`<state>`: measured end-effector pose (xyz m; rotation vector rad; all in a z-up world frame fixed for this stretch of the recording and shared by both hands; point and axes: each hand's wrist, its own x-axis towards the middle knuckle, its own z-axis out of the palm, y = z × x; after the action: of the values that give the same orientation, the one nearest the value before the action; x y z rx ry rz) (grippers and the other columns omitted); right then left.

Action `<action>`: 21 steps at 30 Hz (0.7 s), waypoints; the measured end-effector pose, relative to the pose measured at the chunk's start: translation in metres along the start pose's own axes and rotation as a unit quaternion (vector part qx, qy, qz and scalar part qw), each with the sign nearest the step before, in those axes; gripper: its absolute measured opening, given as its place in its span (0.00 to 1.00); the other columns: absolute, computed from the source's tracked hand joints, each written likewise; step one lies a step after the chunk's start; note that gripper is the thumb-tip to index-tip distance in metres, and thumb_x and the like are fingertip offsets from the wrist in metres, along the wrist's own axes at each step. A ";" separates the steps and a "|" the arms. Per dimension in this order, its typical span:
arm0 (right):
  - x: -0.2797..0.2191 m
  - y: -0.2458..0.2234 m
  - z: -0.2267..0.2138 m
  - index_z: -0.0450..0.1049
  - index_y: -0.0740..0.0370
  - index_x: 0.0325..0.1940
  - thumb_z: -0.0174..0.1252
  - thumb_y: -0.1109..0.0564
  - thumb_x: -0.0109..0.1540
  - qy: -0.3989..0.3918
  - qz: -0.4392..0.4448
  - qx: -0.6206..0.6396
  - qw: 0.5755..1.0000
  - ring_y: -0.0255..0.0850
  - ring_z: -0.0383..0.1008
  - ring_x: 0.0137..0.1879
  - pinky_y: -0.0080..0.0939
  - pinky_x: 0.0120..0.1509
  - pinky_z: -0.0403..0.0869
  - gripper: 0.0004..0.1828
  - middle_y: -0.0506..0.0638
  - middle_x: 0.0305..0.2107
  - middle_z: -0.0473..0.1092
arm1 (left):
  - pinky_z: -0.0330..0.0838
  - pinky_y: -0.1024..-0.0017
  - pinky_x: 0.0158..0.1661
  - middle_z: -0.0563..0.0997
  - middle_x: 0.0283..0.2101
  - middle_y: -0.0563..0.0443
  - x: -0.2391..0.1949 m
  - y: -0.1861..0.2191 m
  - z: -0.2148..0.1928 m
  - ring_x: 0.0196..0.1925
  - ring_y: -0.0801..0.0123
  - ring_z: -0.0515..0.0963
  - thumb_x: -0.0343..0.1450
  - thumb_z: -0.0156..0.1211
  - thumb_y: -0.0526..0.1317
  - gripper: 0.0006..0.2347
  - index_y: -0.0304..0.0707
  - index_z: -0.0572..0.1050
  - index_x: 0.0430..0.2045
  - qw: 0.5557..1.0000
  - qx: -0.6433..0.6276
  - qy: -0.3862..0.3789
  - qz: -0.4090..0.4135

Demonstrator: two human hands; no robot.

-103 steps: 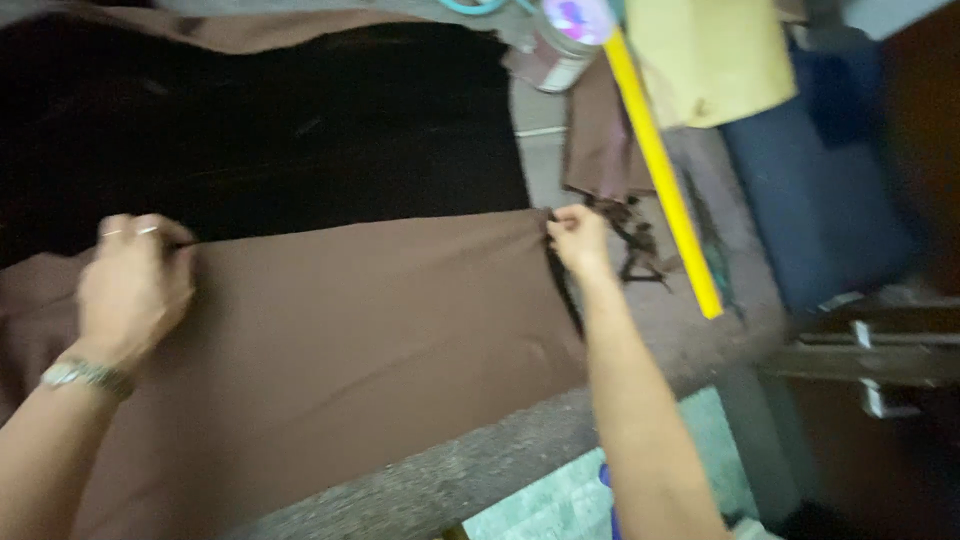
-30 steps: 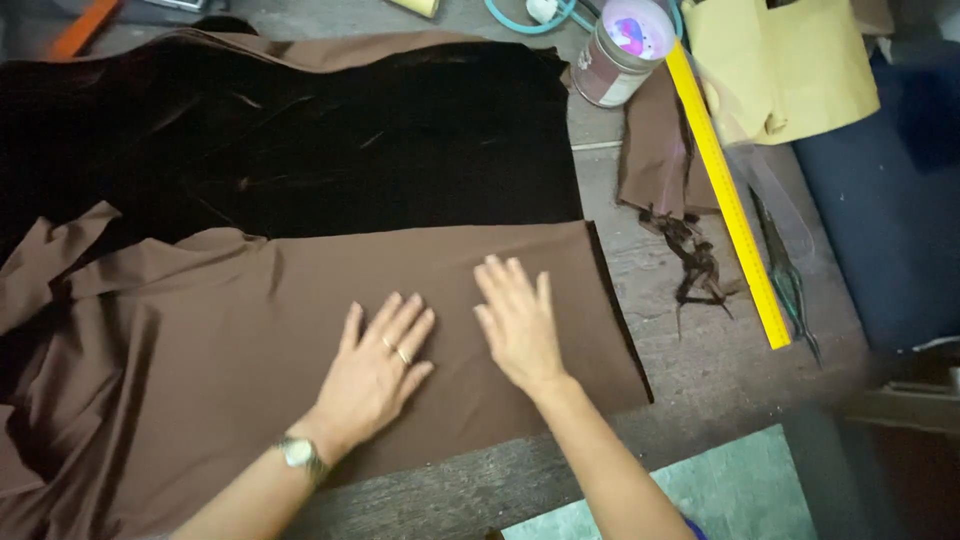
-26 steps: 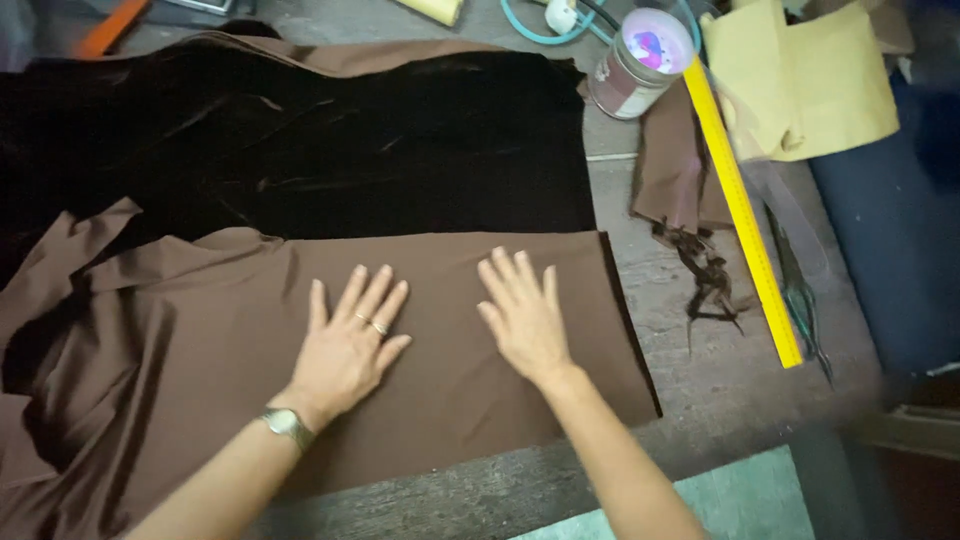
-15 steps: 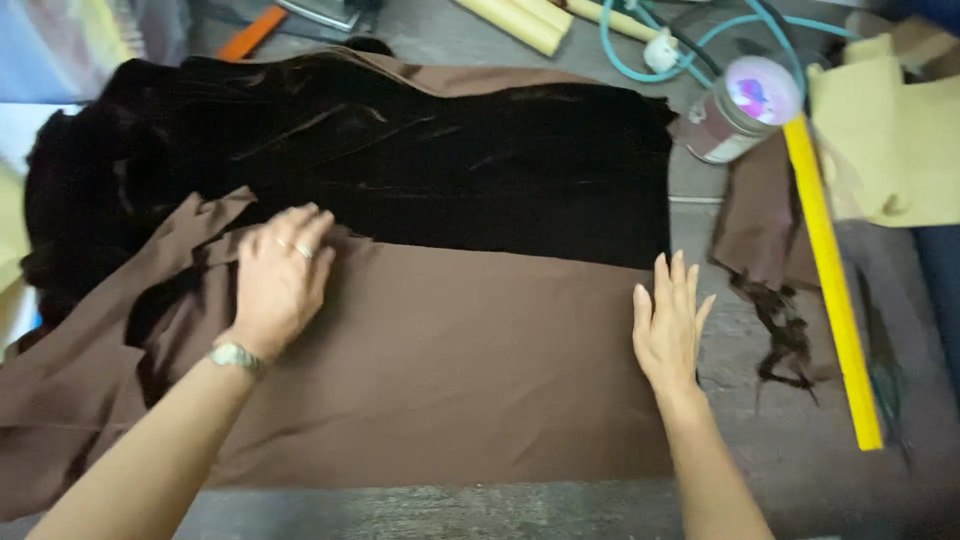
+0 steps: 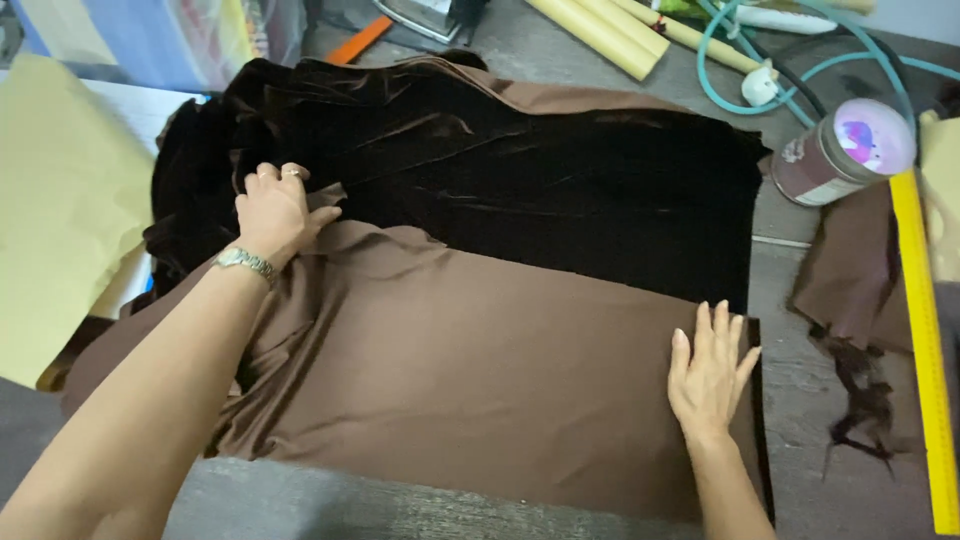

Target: Unfolding fabric and aligning paper patterns on a work table for garment production.

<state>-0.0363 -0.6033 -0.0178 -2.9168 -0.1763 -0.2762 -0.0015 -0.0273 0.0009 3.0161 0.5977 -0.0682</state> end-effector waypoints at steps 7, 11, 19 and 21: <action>0.005 -0.020 -0.017 0.55 0.65 0.71 0.33 0.44 0.68 -0.029 0.036 0.021 0.999 0.57 0.42 0.76 0.70 0.72 0.38 0.32 0.62 0.69 0.50 | 0.71 0.52 0.35 0.78 0.37 0.43 0.007 0.004 -0.065 0.40 0.47 0.77 0.65 0.57 0.39 0.05 0.46 0.80 0.29 0.985 -0.171 0.009 0.003; 0.007 -0.024 -0.020 0.55 0.66 0.71 0.33 0.44 0.68 -0.031 0.037 0.025 0.999 0.58 0.42 0.75 0.71 0.71 0.39 0.32 0.63 0.69 0.49 | 0.65 0.52 0.33 0.69 0.41 0.43 0.011 -0.005 -0.052 0.41 0.46 0.69 0.67 0.60 0.37 0.08 0.42 0.74 0.37 0.973 -0.022 0.210 0.092; 0.007 -0.027 -0.022 0.55 0.66 0.71 0.34 0.45 0.68 -0.038 0.042 0.024 0.998 0.57 0.41 0.76 0.69 0.72 0.38 0.31 0.62 0.69 0.49 | 0.63 0.57 0.49 0.82 0.36 0.43 -0.008 0.051 -0.086 0.46 0.53 0.76 0.66 0.44 0.67 0.29 0.41 0.82 0.23 0.959 0.043 -0.271 0.071; 0.007 -0.026 -0.021 0.56 0.66 0.71 0.34 0.45 0.68 -0.035 0.039 0.024 0.998 0.57 0.42 0.76 0.70 0.72 0.39 0.31 0.62 0.69 0.50 | 0.58 0.53 0.54 0.82 0.34 0.48 -0.003 0.049 -0.071 0.47 0.56 0.76 0.65 0.52 0.61 0.21 0.44 0.81 0.23 0.956 0.001 -0.286 0.068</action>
<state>-0.0363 -0.5819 0.0088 -2.8798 -0.0773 -0.1554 0.0167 -0.0687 0.0750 2.8097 0.3257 -0.8921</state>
